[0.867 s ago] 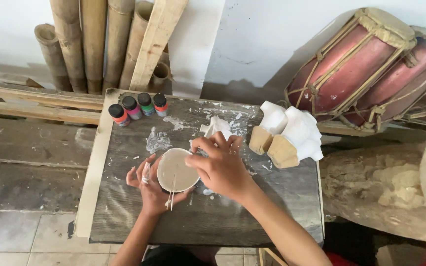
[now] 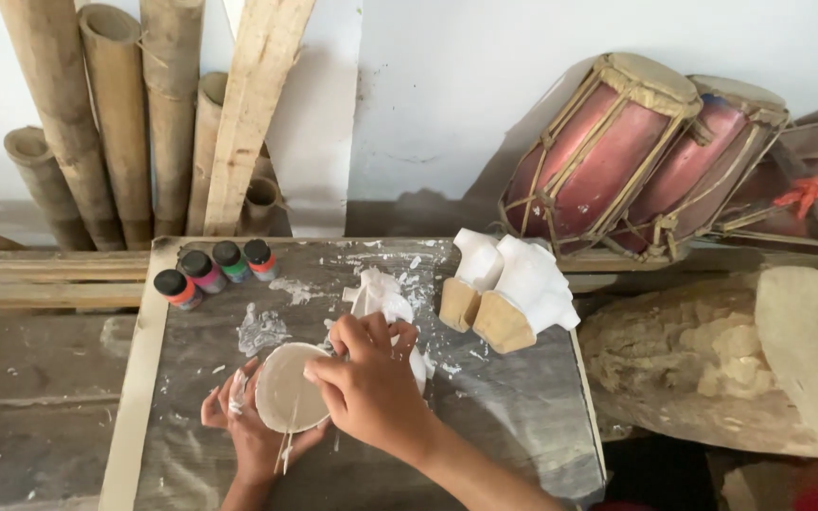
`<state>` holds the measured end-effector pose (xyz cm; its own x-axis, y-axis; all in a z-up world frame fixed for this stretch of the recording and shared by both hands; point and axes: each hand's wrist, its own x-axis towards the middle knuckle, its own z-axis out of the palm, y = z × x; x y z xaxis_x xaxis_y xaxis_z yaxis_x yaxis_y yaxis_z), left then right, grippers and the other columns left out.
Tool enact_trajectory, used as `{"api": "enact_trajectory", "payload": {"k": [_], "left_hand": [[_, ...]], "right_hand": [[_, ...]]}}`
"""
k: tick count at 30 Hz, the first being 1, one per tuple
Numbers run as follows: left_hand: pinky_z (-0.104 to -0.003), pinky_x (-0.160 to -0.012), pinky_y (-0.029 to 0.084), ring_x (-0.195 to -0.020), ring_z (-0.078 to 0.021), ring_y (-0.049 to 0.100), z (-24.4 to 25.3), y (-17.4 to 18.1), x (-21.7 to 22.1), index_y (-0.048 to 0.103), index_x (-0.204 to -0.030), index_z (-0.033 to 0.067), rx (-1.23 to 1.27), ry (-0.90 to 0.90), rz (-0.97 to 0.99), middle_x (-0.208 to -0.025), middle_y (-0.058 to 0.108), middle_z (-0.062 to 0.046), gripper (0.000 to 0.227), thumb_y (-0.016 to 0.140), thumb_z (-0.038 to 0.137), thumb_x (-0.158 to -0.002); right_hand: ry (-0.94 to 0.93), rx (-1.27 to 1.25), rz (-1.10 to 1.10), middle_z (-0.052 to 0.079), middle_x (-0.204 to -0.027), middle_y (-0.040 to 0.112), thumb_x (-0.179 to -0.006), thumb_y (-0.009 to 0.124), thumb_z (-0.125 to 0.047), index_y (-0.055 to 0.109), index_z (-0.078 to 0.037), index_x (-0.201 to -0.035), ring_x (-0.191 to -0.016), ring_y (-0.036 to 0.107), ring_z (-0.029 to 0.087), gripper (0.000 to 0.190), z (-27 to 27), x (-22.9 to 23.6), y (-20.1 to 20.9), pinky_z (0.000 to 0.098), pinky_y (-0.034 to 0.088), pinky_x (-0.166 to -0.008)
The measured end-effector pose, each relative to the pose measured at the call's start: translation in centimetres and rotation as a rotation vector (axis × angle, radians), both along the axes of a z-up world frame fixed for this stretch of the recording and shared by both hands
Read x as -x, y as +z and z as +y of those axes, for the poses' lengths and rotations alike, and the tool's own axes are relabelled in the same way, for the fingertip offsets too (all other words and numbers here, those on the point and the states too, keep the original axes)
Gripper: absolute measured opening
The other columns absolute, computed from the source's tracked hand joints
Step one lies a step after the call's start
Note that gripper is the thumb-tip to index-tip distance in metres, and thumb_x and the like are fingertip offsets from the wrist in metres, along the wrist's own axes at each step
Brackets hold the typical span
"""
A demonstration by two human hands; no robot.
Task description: Applying a white liquid coating to a spherical object using a stick and arranging paper components.
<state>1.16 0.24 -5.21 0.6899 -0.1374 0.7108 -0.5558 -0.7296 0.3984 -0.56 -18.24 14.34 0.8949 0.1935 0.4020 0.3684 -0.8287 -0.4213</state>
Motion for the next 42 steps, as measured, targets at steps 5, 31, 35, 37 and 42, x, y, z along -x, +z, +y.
{"api": "enact_trajectory", "payload": {"k": [5,31,35,37,42], "left_hand": [[-0.050,-0.112,0.022,-0.122,-0.0354,0.054,0.0,-0.8,0.8,0.048,-0.134,-0.0003,0.018,0.020,0.044,-0.132,0.056,-0.015,0.110,0.068,0.078,-0.059],[-0.049,-0.108,0.023,-0.136,-0.0259,0.052,0.1,0.6,0.5,0.053,-0.138,0.0095,0.093,-0.072,0.287,-0.142,0.060,-0.007,0.119,0.081,0.077,-0.043],[-0.051,-0.111,0.022,-0.146,-0.0282,0.044,0.2,-0.4,0.5,0.050,-0.140,0.0077,0.070,-0.064,0.256,-0.143,0.058,-0.007,0.123,0.081,0.077,-0.044],[-0.048,-0.111,0.021,-0.143,-0.0248,0.046,0.0,0.7,0.4,0.052,-0.139,0.0108,0.101,-0.079,0.325,-0.142,0.058,-0.006,0.118,0.081,0.072,-0.043],[-0.053,-0.110,0.023,-0.141,-0.0294,0.046,0.2,-1.1,0.3,0.047,-0.144,0.0087,0.063,-0.049,0.271,-0.148,0.052,-0.012,0.129,0.082,0.075,-0.039]], "right_hand": [[-0.049,-0.011,-0.075,0.001,-0.089,0.036,-0.094,0.068,-0.011,0.066,-0.019,-0.080,-0.084,0.039,0.025,0.016,0.7,0.3,0.5,0.0441,0.021,-0.077],[-0.215,0.092,0.232,0.003,-0.097,0.040,-0.096,0.062,-0.030,0.074,-0.021,-0.082,-0.095,0.040,0.028,0.020,1.6,1.3,-1.4,0.0479,0.025,-0.078],[-0.254,0.128,0.202,0.004,-0.097,0.041,-0.093,0.065,-0.029,0.073,-0.020,-0.082,-0.095,0.041,0.029,0.017,1.6,1.7,-2.1,0.0487,0.026,-0.074],[-0.257,0.078,0.213,0.003,-0.097,0.041,-0.094,0.065,-0.031,0.075,-0.019,-0.085,-0.096,0.042,0.028,0.018,1.3,1.7,-2.1,0.0478,0.025,-0.074],[-0.229,0.096,0.225,0.004,-0.098,0.042,-0.096,0.064,-0.033,0.076,-0.020,-0.085,-0.096,0.043,0.029,0.021,0.7,1.6,-2.1,0.0492,0.026,-0.076]]}}
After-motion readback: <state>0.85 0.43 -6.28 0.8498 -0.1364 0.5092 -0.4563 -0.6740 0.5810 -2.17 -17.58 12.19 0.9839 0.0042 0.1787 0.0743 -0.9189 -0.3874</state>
